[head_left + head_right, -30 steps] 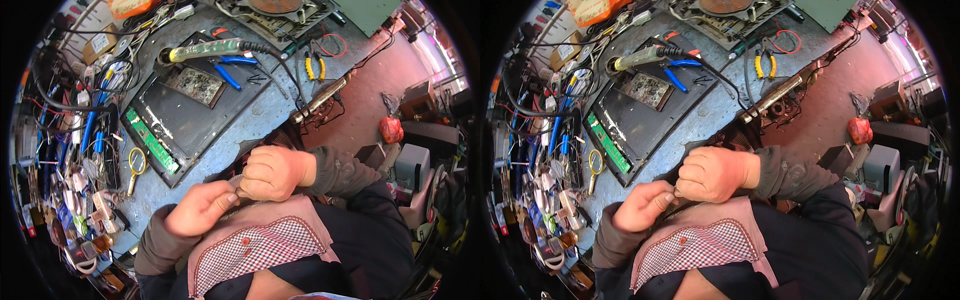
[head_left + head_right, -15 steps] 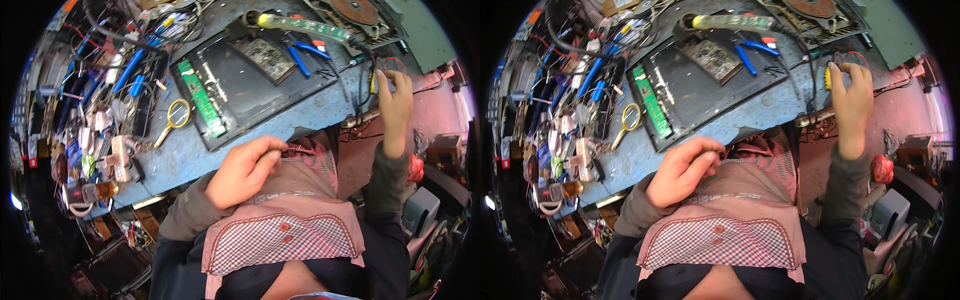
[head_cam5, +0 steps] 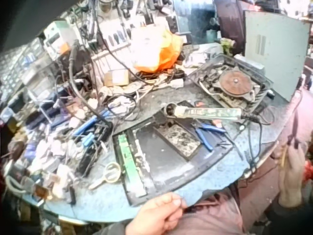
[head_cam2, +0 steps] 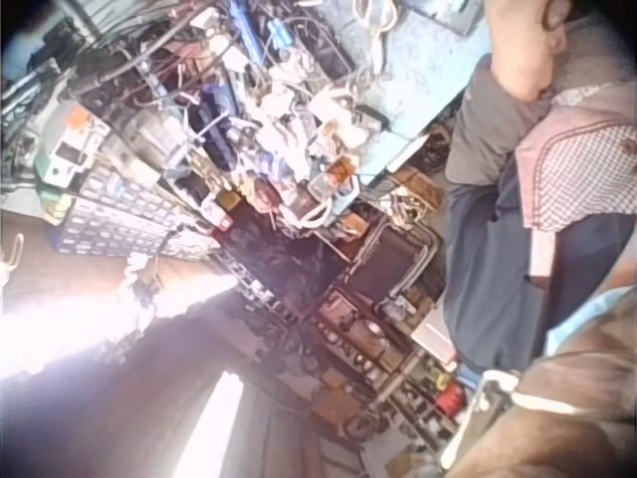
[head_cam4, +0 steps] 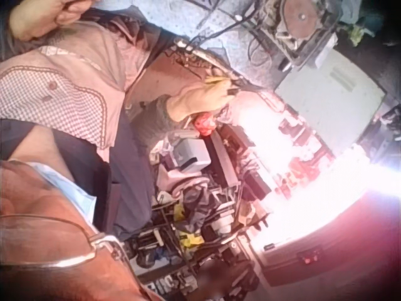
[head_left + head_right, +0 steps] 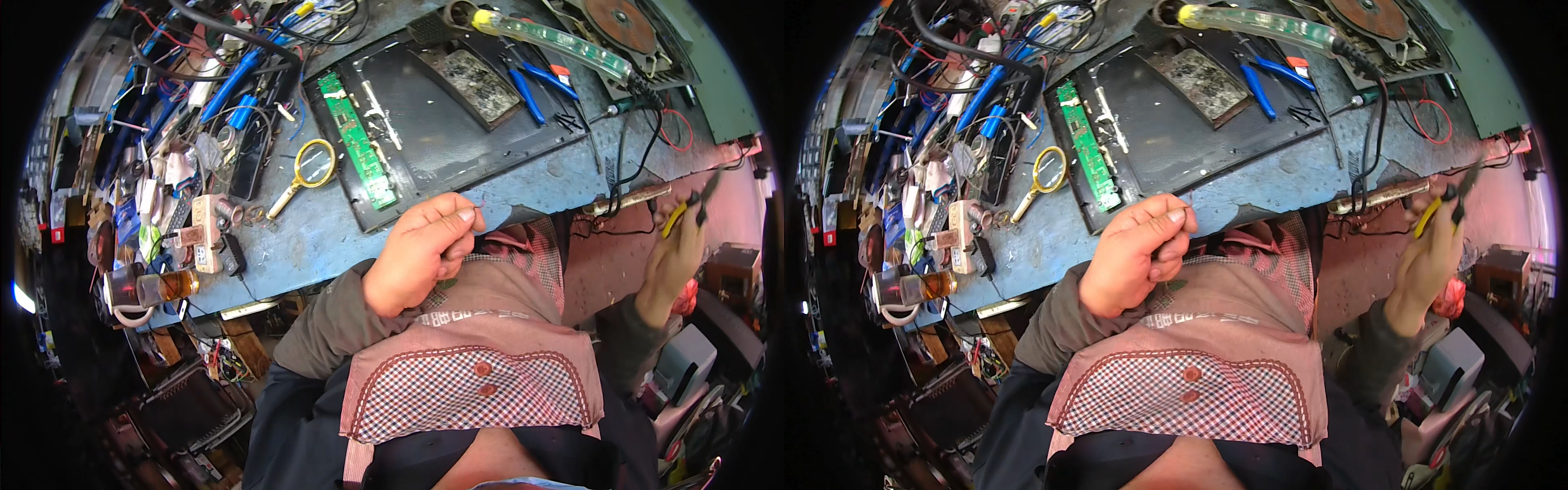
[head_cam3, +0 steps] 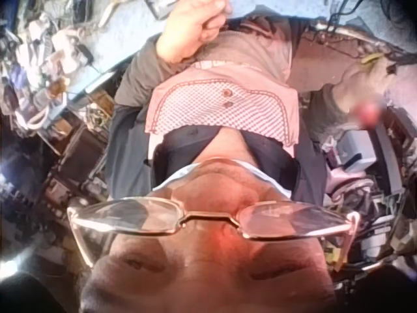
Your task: The person works on a disassembled electronic device, likely a monitor or TV, on a cluttered workbench. They use pliers to remove a small component, apply a paste from a tube, and then use a soldering iron to work on the circuit board.
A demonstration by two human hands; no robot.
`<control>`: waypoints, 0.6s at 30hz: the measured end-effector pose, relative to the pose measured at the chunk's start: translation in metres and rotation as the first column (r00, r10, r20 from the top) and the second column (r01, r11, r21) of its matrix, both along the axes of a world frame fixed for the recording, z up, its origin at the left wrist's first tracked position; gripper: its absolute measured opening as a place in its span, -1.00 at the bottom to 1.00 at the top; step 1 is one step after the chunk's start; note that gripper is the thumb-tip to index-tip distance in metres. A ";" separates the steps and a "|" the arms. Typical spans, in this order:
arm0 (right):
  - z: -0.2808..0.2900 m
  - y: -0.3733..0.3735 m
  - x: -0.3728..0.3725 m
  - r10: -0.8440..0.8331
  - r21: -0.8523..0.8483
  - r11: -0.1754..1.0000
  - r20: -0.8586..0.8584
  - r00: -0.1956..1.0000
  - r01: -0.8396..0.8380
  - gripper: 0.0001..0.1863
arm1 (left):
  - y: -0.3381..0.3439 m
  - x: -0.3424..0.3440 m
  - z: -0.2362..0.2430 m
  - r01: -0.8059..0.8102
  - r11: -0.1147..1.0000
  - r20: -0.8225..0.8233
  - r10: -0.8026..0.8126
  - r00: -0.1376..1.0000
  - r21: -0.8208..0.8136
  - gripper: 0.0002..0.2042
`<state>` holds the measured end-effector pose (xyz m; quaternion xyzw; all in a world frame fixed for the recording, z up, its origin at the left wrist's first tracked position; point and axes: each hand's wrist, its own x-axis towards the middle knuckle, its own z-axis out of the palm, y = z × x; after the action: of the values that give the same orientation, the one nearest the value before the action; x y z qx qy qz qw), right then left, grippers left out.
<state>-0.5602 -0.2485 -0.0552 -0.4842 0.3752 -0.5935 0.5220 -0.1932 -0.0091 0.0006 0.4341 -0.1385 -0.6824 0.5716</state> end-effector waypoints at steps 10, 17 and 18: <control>-0.010 0.134 0.083 0.566 0.095 0.806 -0.413 0.713 -0.585 -0.77 | -0.046 -0.016 0.002 0.295 0.956 -0.247 -0.286 0.926 -0.002 -0.80; -0.015 0.120 0.084 0.564 -0.016 0.780 -0.413 0.715 -0.625 -0.74 | -0.055 -0.023 0.007 0.322 0.947 -0.259 -0.312 0.914 -0.002 -0.79; -0.016 0.119 0.084 0.565 -0.021 0.780 -0.406 0.718 -0.626 -0.74 | -0.054 -0.022 0.005 0.333 0.943 -0.267 -0.322 0.908 -0.006 -0.79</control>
<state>-0.4761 -0.1297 -0.0710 -0.7234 0.2440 -0.3161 0.5632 -0.2155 -0.0636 0.0059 0.3210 -0.1182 -0.8229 0.4537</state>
